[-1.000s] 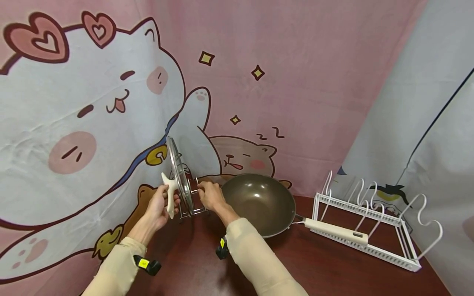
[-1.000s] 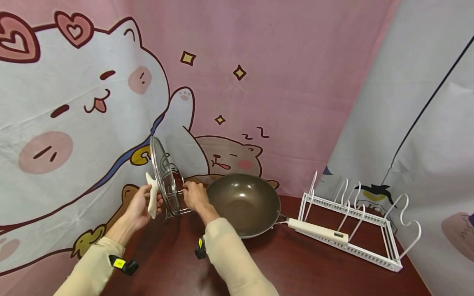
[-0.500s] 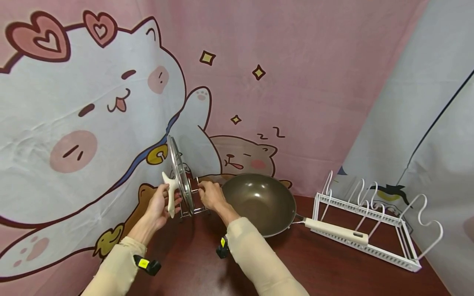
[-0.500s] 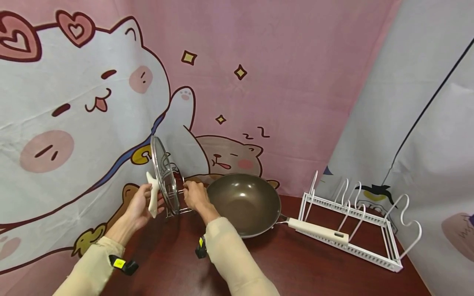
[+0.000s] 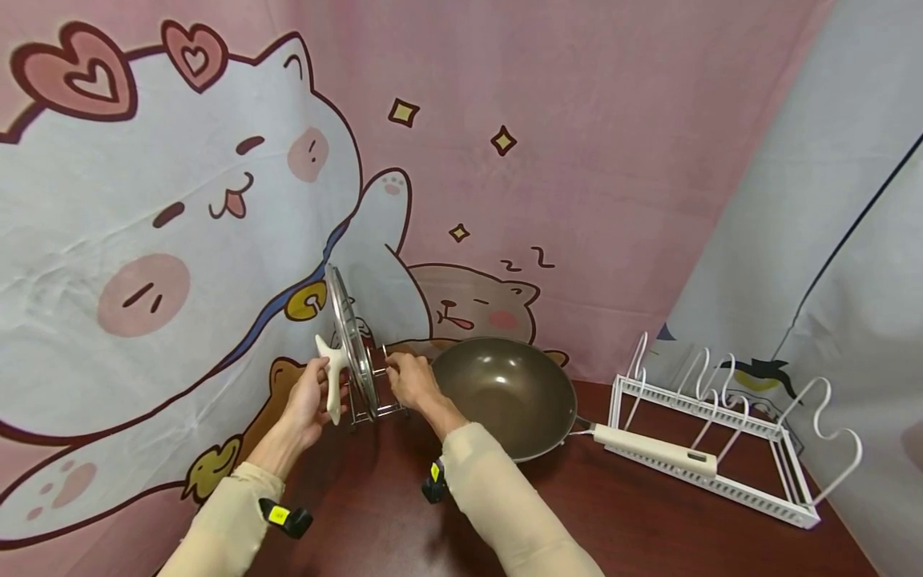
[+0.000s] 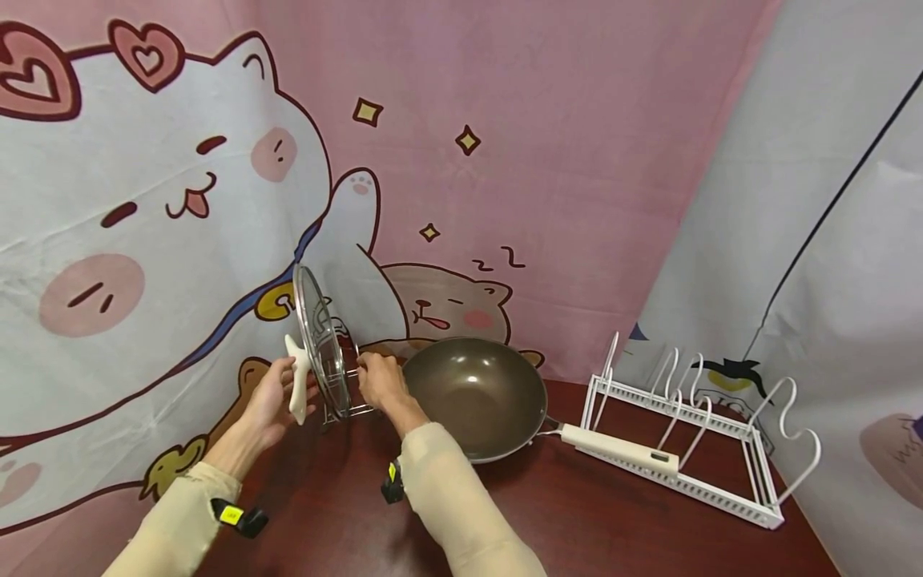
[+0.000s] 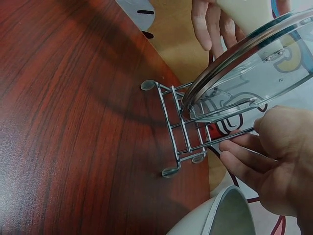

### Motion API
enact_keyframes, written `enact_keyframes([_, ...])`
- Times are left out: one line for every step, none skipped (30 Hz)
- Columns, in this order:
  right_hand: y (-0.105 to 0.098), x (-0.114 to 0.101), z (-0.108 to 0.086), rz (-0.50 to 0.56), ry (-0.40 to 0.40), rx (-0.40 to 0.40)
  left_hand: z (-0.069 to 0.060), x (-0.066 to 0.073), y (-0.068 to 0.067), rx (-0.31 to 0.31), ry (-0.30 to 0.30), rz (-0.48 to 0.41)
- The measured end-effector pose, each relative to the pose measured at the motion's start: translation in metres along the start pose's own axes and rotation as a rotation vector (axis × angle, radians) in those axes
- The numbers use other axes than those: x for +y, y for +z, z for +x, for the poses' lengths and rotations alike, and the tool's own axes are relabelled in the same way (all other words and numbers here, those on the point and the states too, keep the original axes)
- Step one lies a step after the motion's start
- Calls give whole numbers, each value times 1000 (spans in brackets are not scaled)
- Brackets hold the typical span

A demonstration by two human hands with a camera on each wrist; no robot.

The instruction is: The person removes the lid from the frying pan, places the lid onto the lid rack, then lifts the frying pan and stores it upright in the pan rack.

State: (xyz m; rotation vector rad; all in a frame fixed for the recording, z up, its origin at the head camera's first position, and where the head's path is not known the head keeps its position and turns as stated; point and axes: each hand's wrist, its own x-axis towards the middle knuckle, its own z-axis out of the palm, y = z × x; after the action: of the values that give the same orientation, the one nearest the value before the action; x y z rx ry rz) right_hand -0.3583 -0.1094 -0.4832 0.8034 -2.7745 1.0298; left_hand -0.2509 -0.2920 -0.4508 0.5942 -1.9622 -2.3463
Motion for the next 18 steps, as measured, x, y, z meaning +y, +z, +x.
enact_keyframes([0, 0, 0, -1, 1, 1, -1, 0, 0, 2, 6, 1])
enact_keyframes([-1, 0, 0, -3, 3, -2, -1, 0, 0, 6, 10, 2])
enact_keyframes([-1, 0, 0, -5, 5, -2, -1, 0, 0, 12, 13, 2])
enact_keyframes([-1, 0, 0, -5, 5, -4, 0, 0, 0, 16, 14, 0])
enact_keyframes([-1, 1, 0, -5, 5, -4, 0, -1, 0, 20, 13, -2])
enact_keyframes([-2, 1, 0, -7, 5, -5, 0, -1, 0, 22, 12, -4])
enact_keyframes([-2, 1, -1, -8, 5, -4, 1, -1, 0, 23, 12, -1])
enact_keyframes([-2, 1, -1, -8, 5, -6, 1, -1, 0, 24, 12, 1])
enact_keyframes([-2, 1, -1, -9, 4, -6, 1, -1, 0, 22, 13, 4])
enact_keyframes([-2, 1, -1, -7, 6, -8, 0, -1, 0, 22, 16, 8])
enact_keyframes([-2, 1, -2, -6, 8, -9, 0, -1, 0, 22, 19, 11])
enact_keyframes([-2, 1, -2, -2, 10, -12, -1, -2, 0, 20, 22, 12])
enact_keyframes([-2, 1, -2, 3, 13, -15, -1, -2, 1, 19, 28, 15])
enact_keyframes([-1, 1, -2, 8, 13, -17, -2, -2, 1, 16, 34, 18])
enact_keyframes([-1, 1, -2, 12, 14, -18, -3, -2, 1, 13, 40, 20])
enact_keyframes([-1, 1, -2, 18, 14, -18, -3, -2, 1, 10, 47, 21])
enact_keyframes([0, 2, -2, 24, 12, -18, -3, -2, 1, 7, 55, 24])
enact_keyframes([0, 3, -2, 31, 11, -22, -3, -2, 1, 5, 63, 29])
